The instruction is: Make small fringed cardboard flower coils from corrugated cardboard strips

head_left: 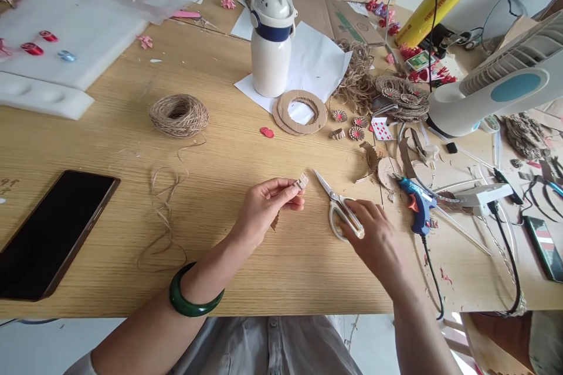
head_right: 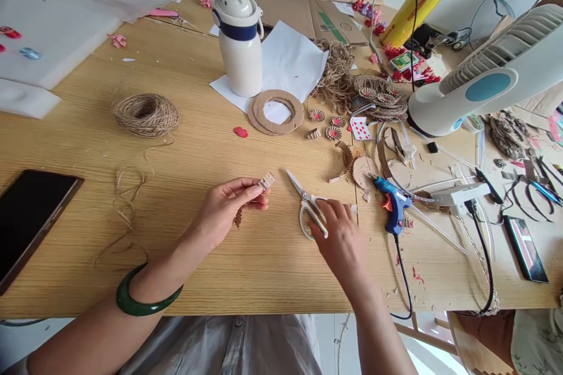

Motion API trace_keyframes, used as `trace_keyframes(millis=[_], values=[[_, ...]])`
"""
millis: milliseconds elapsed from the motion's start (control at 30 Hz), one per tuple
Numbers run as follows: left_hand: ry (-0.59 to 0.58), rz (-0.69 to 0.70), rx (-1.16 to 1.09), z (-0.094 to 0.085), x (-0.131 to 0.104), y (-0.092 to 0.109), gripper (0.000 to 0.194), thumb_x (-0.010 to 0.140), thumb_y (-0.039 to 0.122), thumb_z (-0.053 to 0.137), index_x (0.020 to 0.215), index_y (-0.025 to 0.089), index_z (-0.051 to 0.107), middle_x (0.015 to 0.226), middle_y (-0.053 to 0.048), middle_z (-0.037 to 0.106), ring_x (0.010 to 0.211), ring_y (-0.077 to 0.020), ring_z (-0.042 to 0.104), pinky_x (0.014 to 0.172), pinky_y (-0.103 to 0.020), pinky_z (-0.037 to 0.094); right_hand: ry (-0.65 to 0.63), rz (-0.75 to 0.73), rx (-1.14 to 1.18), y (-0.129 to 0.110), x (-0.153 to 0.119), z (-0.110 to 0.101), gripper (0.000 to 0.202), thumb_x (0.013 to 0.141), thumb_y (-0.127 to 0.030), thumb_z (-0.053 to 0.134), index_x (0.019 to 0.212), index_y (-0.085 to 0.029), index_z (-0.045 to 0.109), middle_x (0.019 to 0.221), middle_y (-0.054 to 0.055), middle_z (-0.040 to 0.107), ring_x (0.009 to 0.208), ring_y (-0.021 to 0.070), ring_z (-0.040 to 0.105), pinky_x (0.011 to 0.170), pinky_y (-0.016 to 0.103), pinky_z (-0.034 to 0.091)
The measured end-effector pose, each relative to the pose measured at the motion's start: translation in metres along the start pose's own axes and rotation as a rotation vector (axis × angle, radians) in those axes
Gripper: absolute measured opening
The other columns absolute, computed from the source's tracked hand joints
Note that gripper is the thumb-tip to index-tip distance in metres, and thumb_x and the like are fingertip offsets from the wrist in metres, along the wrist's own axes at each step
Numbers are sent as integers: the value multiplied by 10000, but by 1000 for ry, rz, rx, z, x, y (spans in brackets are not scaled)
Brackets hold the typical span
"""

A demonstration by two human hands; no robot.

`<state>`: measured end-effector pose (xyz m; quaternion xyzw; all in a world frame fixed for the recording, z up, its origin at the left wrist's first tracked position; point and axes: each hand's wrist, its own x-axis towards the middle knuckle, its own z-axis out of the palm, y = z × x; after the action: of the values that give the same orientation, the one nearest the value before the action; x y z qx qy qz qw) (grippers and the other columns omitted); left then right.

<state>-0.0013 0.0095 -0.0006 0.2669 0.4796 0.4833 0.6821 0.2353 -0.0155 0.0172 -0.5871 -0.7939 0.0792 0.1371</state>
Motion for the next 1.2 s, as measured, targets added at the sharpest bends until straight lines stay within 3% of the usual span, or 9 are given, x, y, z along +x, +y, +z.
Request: trace_keyframes(millis=[100,167,267,367,533,633,700,1000,1200], values=[[-3,-8,-47,0,0,1,302,735,357,810,920,124,756,860,-73,763,674,-137,698,703,-278,589,-77,14,-99,-5,6,5,230,862,-199,575,1085,-167,621,983,149,693,898,309,635,739,434,524],[-8,-11,-86,1,-1,3,279,743,343,804,905,122,756,876,-71,763,668,-123,687,681,-262,586,-99,94,20,-3,12,0,268,825,-202,608,1090,-167,610,928,125,695,842,285,645,733,423,525],[-13,-29,-139,1,-1,7,239,760,330,792,880,126,756,874,-57,760,646,-100,669,644,-231,576,-144,267,528,2,21,-12,385,802,-299,682,1157,-189,585,964,103,706,802,232,661,708,378,544],[0,-62,-178,0,1,9,217,764,325,787,849,128,754,842,-43,751,607,-82,646,596,-201,559,-255,395,1046,2,25,-23,472,808,-423,721,1207,-212,583,924,77,674,671,170,602,539,292,490],[42,-169,-271,-3,6,12,191,746,294,795,818,122,755,792,-37,747,560,-59,613,529,-152,527,-517,251,1445,-3,15,-26,530,840,-556,658,1259,-236,606,847,44,568,626,148,501,544,300,459],[75,-228,-310,-4,6,14,170,749,256,788,837,112,762,786,-40,754,542,-55,608,495,-137,518,-695,200,1536,-4,9,-24,559,832,-557,667,1266,-211,605,860,59,562,657,155,517,555,293,478],[92,-250,-317,-4,6,16,150,764,227,768,850,103,765,782,-46,758,538,-55,611,482,-133,516,-747,196,1564,-6,8,-23,571,825,-555,677,1256,-187,604,851,59,550,667,148,510,545,272,483],[14,-227,-287,-6,6,13,137,802,242,732,865,131,782,817,-45,770,574,-59,635,485,-116,511,-764,164,1592,-14,12,-17,433,912,-472,621,1224,-173,611,825,36,524,657,112,506,560,228,481],[21,-228,-279,-5,5,14,139,789,241,742,861,128,781,777,-42,759,562,-65,631,491,-128,516,-786,177,1596,-13,13,-17,480,885,-508,645,1220,-166,608,817,31,511,661,111,496,543,214,474]])
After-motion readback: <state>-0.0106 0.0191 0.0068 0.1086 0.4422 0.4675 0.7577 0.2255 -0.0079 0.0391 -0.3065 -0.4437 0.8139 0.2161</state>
